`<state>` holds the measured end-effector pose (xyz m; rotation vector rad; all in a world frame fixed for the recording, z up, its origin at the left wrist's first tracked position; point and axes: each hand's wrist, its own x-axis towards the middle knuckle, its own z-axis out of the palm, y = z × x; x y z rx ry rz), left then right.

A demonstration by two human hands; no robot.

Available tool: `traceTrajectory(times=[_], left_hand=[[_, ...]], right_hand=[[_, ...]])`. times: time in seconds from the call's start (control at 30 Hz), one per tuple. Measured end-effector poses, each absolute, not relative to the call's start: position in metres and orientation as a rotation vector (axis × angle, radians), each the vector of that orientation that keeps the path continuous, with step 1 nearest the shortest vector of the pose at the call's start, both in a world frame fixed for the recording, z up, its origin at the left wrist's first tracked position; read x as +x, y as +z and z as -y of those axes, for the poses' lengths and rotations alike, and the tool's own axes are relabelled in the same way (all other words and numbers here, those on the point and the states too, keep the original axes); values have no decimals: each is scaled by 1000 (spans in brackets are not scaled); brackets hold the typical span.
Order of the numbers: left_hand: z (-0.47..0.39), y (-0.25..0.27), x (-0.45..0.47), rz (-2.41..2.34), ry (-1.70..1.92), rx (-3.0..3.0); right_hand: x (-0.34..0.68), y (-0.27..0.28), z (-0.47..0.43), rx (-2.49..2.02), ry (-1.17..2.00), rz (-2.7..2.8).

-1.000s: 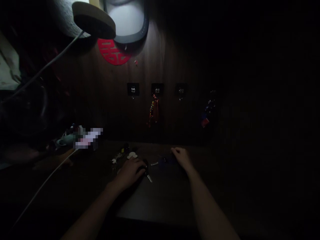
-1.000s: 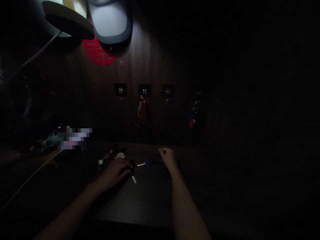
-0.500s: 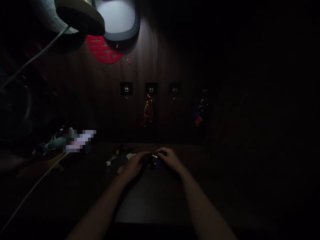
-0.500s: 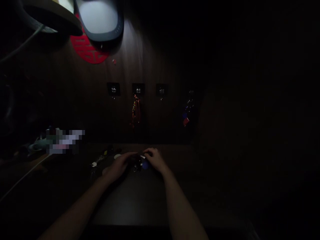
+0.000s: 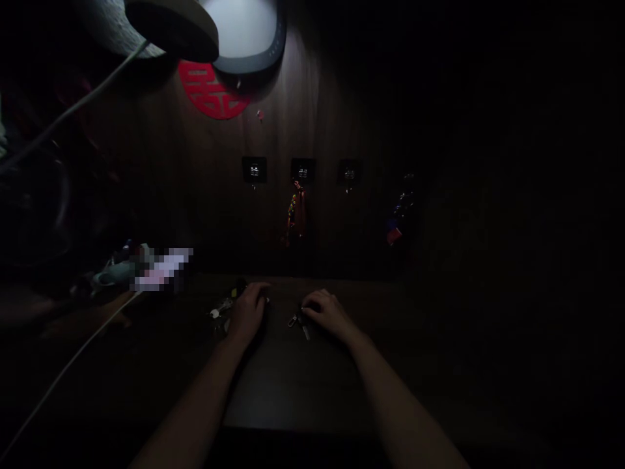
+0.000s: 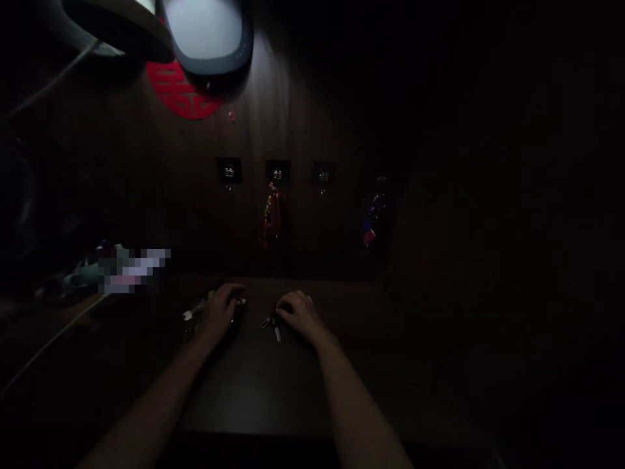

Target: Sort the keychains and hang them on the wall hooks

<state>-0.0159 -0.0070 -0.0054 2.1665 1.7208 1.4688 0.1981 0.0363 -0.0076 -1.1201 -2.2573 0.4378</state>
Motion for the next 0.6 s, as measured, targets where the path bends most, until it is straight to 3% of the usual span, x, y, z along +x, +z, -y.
traceTrajectory(times=[0.33, 0.6], left_hand=[[20, -11, 10, -1726, 792, 2647], [14, -17, 6, -1790, 821, 2627]], right_hand=[[195, -13, -38, -1054, 438, 2253], [190, -4, -28, -1068, 507, 2223]])
